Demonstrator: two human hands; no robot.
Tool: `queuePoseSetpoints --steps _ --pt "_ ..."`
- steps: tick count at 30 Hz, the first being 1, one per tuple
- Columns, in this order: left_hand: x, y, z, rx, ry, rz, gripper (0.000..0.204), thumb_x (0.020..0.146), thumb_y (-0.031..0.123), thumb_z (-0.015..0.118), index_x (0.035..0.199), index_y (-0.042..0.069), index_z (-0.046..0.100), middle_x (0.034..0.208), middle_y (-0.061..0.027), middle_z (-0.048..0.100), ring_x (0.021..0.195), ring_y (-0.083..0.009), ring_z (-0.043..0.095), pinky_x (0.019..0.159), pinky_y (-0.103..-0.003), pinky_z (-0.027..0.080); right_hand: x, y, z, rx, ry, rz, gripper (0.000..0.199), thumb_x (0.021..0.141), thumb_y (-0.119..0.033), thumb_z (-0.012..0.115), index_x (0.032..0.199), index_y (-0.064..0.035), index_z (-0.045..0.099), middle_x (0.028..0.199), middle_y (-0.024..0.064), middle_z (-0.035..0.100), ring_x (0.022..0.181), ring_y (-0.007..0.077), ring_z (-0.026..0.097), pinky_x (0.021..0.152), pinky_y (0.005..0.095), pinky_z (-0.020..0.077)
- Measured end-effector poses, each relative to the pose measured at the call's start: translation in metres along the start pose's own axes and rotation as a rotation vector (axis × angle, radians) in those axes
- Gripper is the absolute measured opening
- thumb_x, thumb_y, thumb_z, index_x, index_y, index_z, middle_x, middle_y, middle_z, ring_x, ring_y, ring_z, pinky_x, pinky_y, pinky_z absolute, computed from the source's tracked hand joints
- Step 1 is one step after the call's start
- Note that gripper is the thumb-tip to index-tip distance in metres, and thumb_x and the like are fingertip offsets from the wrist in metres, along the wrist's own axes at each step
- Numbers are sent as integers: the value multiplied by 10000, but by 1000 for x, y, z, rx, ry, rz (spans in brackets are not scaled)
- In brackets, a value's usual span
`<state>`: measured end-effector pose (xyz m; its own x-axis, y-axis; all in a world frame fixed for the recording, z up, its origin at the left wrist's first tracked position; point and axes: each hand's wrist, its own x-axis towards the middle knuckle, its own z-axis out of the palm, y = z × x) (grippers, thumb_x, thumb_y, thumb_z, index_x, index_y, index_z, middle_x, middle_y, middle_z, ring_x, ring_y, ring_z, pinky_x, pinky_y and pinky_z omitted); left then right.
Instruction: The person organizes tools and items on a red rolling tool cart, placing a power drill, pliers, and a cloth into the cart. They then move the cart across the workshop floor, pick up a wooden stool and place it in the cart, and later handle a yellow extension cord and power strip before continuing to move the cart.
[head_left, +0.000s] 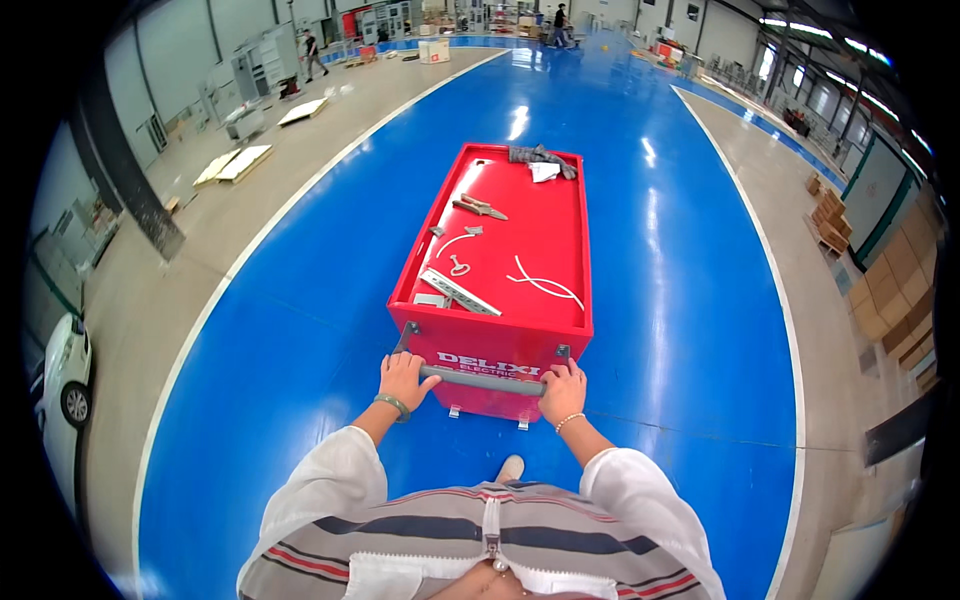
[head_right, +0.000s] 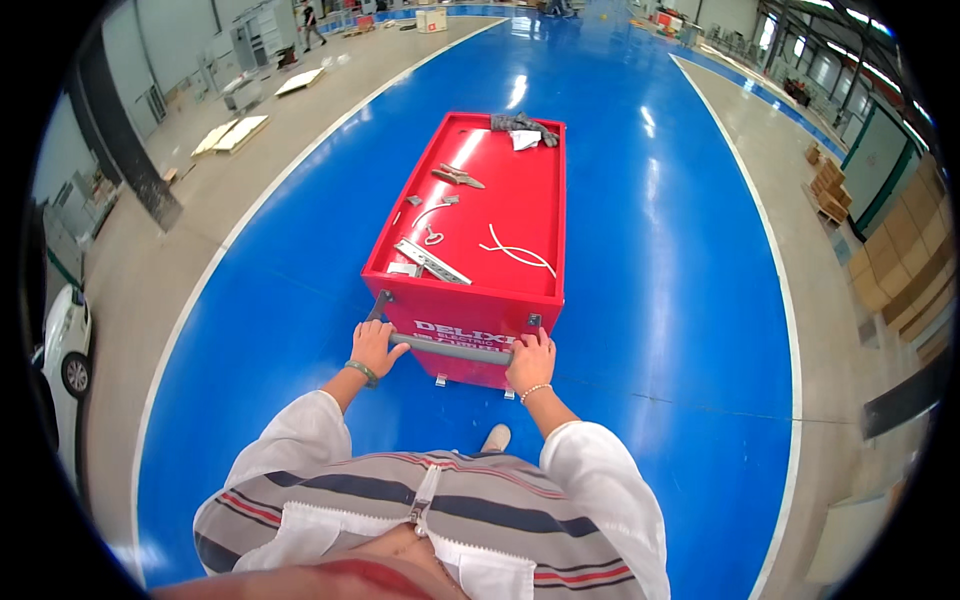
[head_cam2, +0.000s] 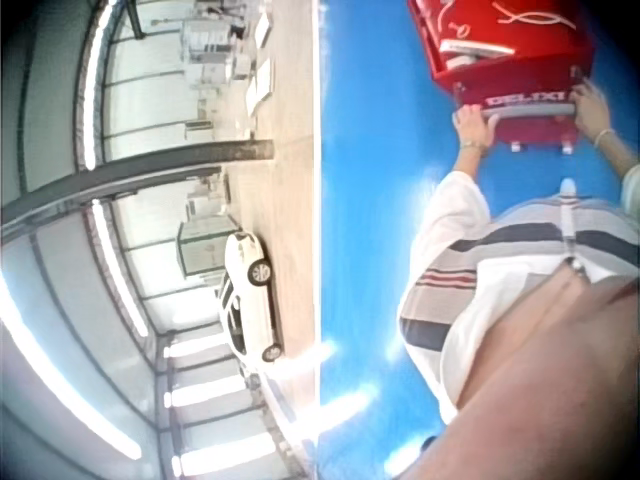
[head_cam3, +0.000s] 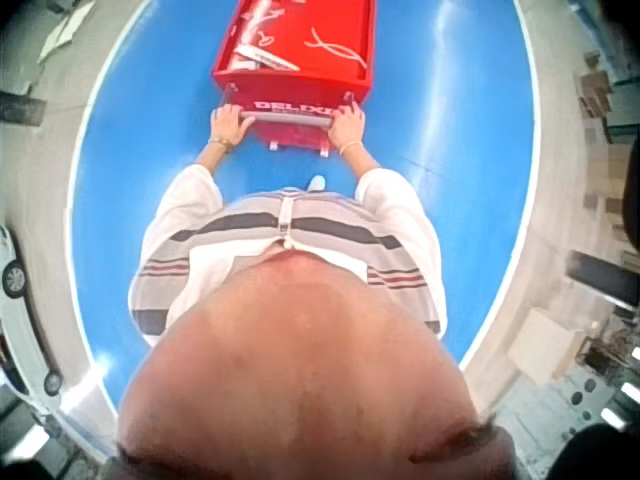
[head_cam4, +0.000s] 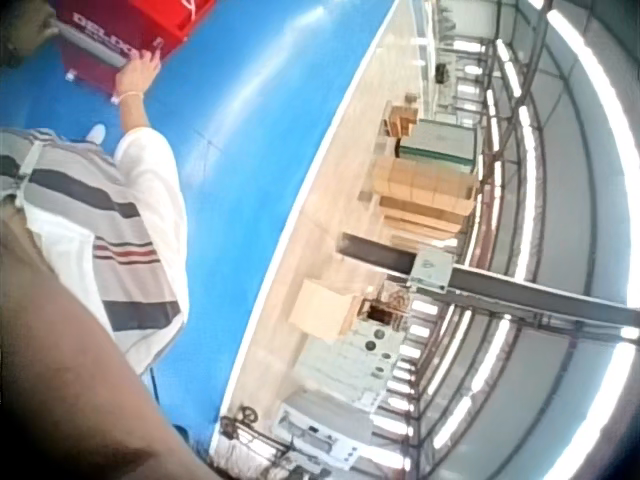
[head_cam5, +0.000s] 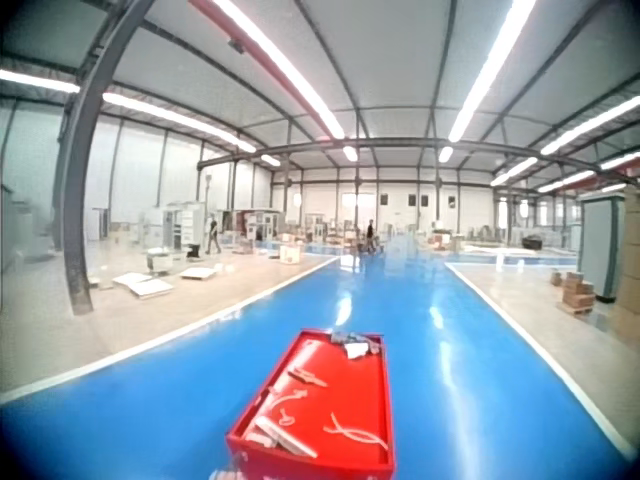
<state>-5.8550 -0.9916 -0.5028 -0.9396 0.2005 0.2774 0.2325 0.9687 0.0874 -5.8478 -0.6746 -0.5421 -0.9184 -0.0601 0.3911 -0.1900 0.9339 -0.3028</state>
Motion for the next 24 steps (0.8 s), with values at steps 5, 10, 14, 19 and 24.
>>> queuePoseSetpoints --steps 5,10,14,19,24 --pt "50 -12 12 38 -97 -48 474 825 492 569 1069 87 550 1079 -127 524 1125 -297 442 1037 -540 231 41 9 26 -33 -112 4 217 695 -138 650 909 -122 687 1110 88 589 1241 346 389 1017 469 295" --pt "89 -10 19 72 -69 -29 473 825 501 569 1054 87 552 1059 -127 534 1107 -291 461 1037 -558 231 81 23 26 -55 -94 6 218 679 -121 661 895 -129 688 1099 85 593 1241 349 390 1018 465 292" --pt "132 0 17 87 -69 20 462 827 499 564 1050 94 561 1020 -107 542 1070 -283 476 1047 -546 219 123 50 28 -6 42 -1 194 641 -94 680 831 -133 680 1072 83 597 1219 343 414 997 454 315" --pt "180 11 28 80 -132 73 463 833 517 544 976 79 593 991 -126 573 1030 -274 510 1040 -545 231 143 79 48 -77 93 65 163 623 -55 671 755 -150 656 1088 83 582 1187 348 432 961 463 336" --pt "221 14 39 26 -149 107 452 832 499 559 975 71 592 960 -125 579 1003 -276 517 1035 -536 243 185 99 51 -131 86 102 134 654 -79 656 771 -142 665 1124 104 570 1209 343 416 974 462 325"
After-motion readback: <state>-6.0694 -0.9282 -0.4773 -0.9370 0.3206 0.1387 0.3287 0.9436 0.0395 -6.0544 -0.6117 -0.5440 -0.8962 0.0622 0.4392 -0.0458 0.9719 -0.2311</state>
